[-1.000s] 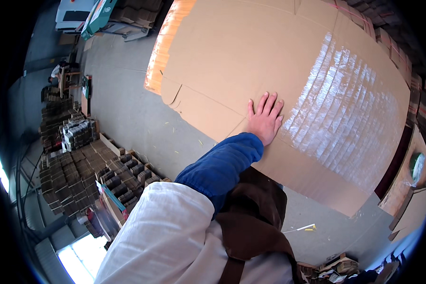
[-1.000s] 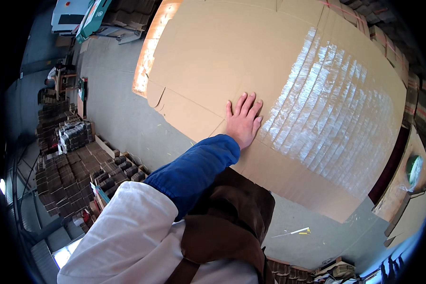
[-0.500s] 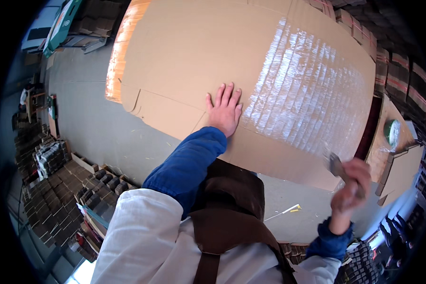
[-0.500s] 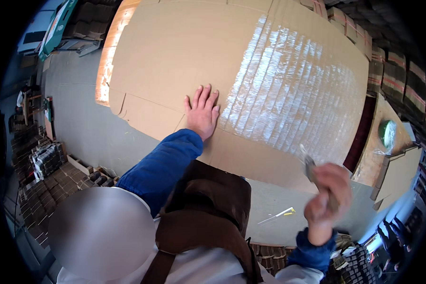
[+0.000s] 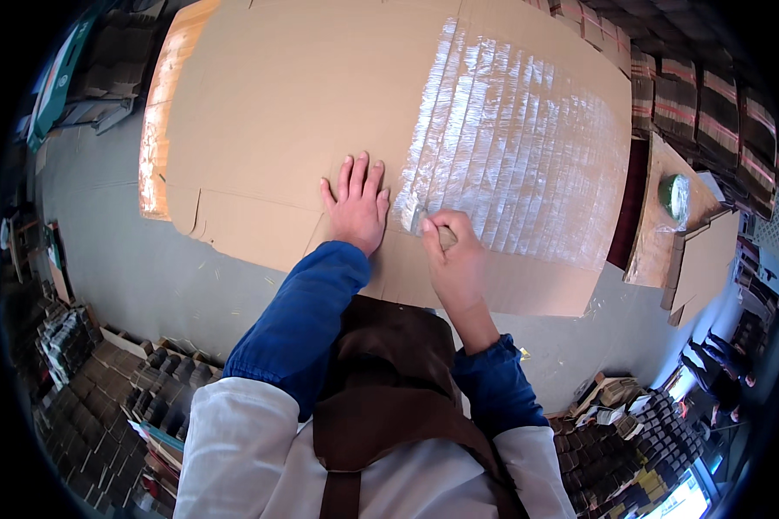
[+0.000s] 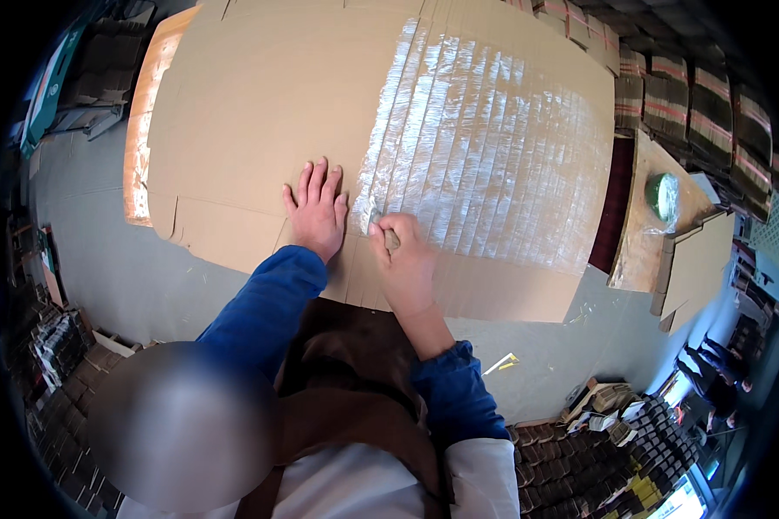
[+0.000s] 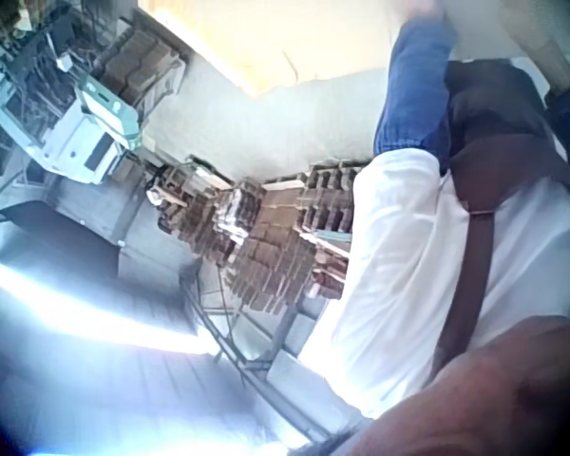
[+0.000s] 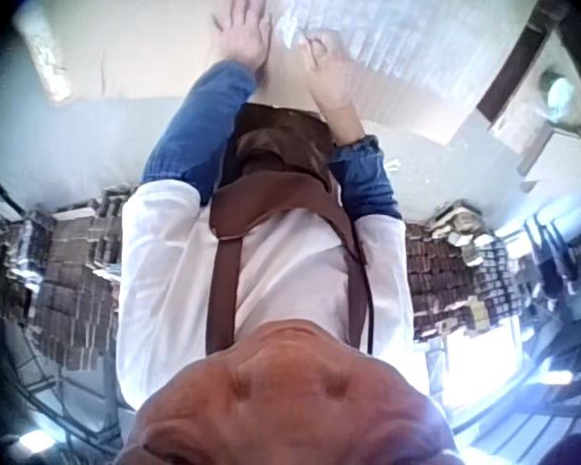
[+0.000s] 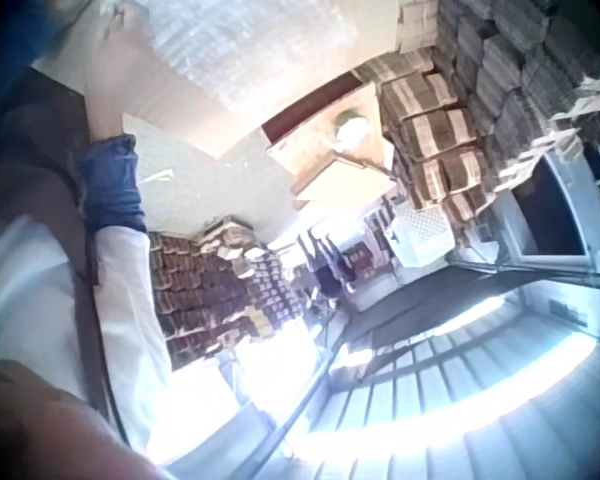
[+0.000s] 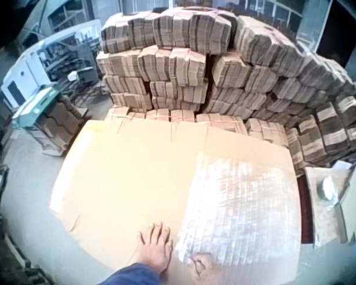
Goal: The person uses a small tool to spread a white adhesive substance in parallel lines across a large flat cardboard sheet. The person repeatedly dips the tool into a container to reload the adhesive and continues the application process.
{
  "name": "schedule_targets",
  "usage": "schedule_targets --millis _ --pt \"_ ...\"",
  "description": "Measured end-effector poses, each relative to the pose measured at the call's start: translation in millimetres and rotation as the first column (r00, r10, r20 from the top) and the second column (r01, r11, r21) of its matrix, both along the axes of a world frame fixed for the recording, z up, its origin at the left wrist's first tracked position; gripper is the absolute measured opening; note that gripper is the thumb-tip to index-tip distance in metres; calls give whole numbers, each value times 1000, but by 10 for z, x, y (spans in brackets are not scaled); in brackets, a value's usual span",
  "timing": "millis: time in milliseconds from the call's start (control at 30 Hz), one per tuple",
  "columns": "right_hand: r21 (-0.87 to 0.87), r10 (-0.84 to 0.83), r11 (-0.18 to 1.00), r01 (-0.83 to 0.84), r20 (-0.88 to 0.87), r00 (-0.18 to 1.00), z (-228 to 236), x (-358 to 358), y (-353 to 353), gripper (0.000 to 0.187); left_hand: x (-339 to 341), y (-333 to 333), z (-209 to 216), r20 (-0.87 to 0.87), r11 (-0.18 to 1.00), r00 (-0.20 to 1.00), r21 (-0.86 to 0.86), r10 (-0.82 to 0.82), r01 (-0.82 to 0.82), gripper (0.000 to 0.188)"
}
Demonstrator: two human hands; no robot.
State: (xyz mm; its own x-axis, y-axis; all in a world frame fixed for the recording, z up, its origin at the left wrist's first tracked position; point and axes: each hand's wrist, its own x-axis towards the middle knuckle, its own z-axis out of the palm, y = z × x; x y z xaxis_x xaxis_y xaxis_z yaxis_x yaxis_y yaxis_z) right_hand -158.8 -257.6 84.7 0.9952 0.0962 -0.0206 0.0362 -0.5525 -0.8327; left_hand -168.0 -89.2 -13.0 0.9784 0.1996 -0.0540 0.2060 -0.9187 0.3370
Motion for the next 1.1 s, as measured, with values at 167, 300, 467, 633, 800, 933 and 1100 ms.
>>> schedule_targets --millis 167,300,467,633,800,933,1100 --pt "-121 -93 988 100 63 994 66 336 -110 12 -9 3 37 -10 1000 1000 0 -2 2 48" --pt "-108 -63 992 68 47 997 83 519 123 13 -3 -9 59 4 1000 1000 -15 -2 2 48" --pt "-77 -97 992 100 48 994 52 702 121 12 -13 34 48 -20 1000 1000 -19 8 -8 47" --pt "-115 -90 989 89 1 996 0 839 90 10 -4 23 21 -15 999 1000 -47 2 -3 47" --pt "-178 0 984 15 86 996 202 610 32 11 -13 19 2 -59 999 998 -33 -2 0 51" --pt "-354 -142 920 169 103 985 -92 720 -825 11 -10 2 -4 -60 1000 998 5 -2 2 51" --pt "-298 -298 902 313 96 950 56 857 -1405 9 -17 -8 -34 -25 1000 1000 24 -12 12 49"
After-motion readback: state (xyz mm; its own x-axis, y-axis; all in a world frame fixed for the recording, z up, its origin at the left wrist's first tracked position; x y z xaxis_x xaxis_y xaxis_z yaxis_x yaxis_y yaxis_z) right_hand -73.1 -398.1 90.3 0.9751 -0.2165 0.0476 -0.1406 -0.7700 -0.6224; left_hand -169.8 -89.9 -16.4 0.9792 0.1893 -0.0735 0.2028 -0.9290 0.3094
